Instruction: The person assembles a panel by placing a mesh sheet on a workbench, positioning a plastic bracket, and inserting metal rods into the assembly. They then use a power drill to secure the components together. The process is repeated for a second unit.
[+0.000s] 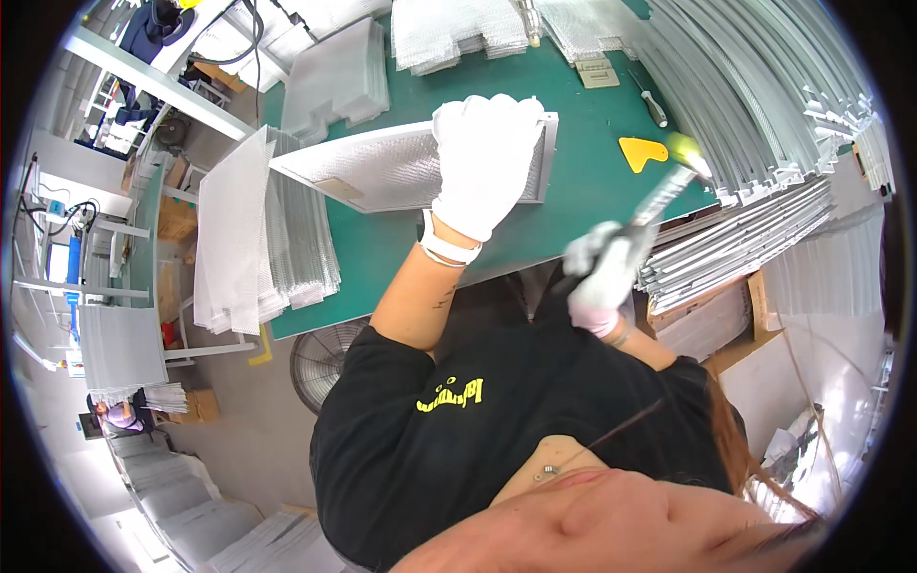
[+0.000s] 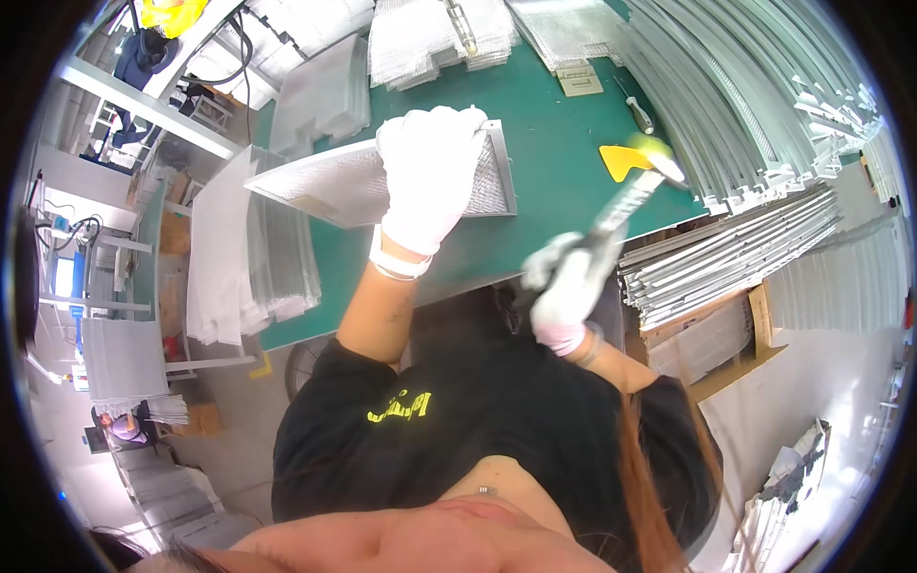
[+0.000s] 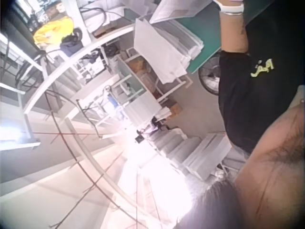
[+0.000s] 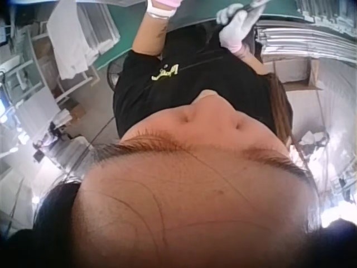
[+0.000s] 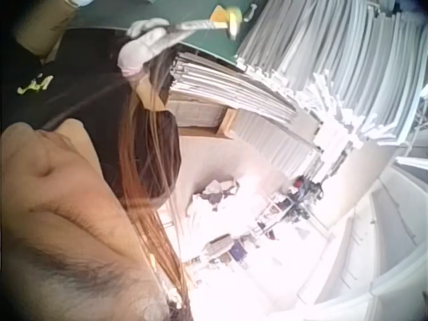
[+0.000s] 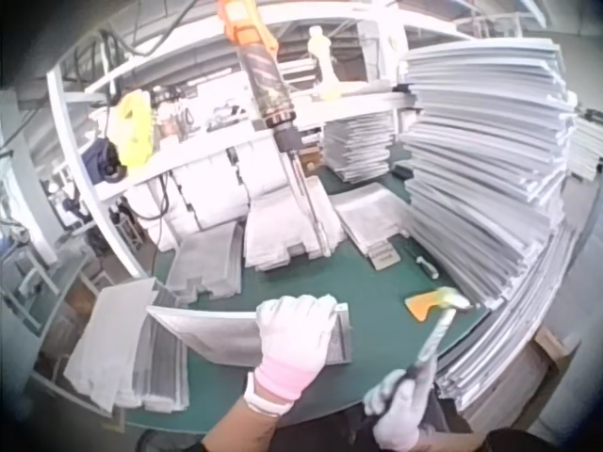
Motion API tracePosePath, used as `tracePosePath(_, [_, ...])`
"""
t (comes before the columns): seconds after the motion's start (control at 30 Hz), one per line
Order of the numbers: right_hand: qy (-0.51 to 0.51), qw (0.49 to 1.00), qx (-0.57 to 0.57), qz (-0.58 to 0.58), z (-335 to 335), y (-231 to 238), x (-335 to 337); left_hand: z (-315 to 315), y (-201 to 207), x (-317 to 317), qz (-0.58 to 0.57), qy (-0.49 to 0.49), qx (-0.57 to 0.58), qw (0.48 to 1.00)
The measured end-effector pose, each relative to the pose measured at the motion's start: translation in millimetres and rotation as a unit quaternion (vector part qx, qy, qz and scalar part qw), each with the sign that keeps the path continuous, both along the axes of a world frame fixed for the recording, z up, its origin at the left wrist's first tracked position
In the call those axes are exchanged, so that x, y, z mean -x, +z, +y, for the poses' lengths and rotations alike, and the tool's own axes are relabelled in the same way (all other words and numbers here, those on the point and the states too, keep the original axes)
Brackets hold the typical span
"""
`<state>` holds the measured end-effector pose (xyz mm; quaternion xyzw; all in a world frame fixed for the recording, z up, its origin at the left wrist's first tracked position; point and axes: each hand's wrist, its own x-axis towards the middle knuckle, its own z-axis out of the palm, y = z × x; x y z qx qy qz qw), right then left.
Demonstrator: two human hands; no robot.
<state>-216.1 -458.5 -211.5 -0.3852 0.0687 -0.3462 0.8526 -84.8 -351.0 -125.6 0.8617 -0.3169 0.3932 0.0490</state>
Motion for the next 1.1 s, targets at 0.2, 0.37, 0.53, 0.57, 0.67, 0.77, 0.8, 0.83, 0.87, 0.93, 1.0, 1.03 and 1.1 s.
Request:
tracePosePath(0.2, [0.084, 0.991, 0.096, 0.049, -29.2, 18.0, -4.4, 3.4, -1.4, 2.0, 0.011, -0.008, 0.041, 0.999])
tracePosePath(0.37, [0.038, 0.956, 0.284, 0.067, -104.8, 63.5, -23.6, -5.6, -11.4, -2.2, -0.07, -0.071, 0.19, 0.977])
tracePosePath(0.53, [-0.03, 0.768, 0.639, -0.035, -167.4, 161.3, -10.5, -19.2, -12.0, -6.7, -0.057, -0.003, 0.214, 0.975])
tracePosePath(0.57, [-0.027, 0.806, 0.587, -0.075, -164.9, 174.3, -10.1, -18.5, -13.1, -6.4, -0.058, 0.004, 0.22, 0.974])
tracePosePath(0.67, [0.047, 0.702, 0.711, 0.011, -153.1, 173.8, -4.4, -22.9, -14.7, -8.6, -0.065, -0.006, 0.245, 0.967])
tracePosePath(0.77, [0.152, 0.578, 0.778, 0.192, -144.2, 155.2, -16.6, -23.3, -17.9, -11.1, -0.092, -0.021, 0.258, 0.961])
tracePosePath(0.8, [0.122, 0.607, 0.773, 0.139, -152.0, 139.6, -24.9, -22.9, -17.3, -10.4, -0.094, -0.021, 0.254, 0.962])
tracePosePath(0.83, [0.121, 0.622, 0.756, 0.162, -156.7, 120.7, -27.4, -23.4, -17.3, -10.3, -0.096, -0.022, 0.25, 0.963])
tracePosePath(0.87, [0.121, 0.639, 0.738, 0.183, -160.4, 98.2, -31.5, -22.9, -16.6, -10.3, -0.098, -0.022, 0.249, 0.963])
tracePosePath(0.93, [0.135, 0.623, 0.75, 0.173, -175.6, 34.5, -45.4, -24.6, -18.2, -9.2, -0.099, -0.026, 0.245, 0.964])
tracePosePath(1.0, [0.207, 0.52, 0.758, 0.335, -160.4, 9.2, -62.5, -20.9, -23.3, -10.5, -0.119, -0.045, 0.241, 0.962])
tracePosePath(1.03, [0.126, 0.532, 0.797, 0.255, -157.8, 7.6, -75.9, -19.6, -23.2, -11.8, -0.131, -0.056, 0.24, 0.96])
tracePosePath(1.1, [-0.047, 0.532, 0.84, 0.1, -158.8, 12.4, -104.7, -23.3, -16.9, -7.3, -0.132, -0.062, 0.251, 0.957])
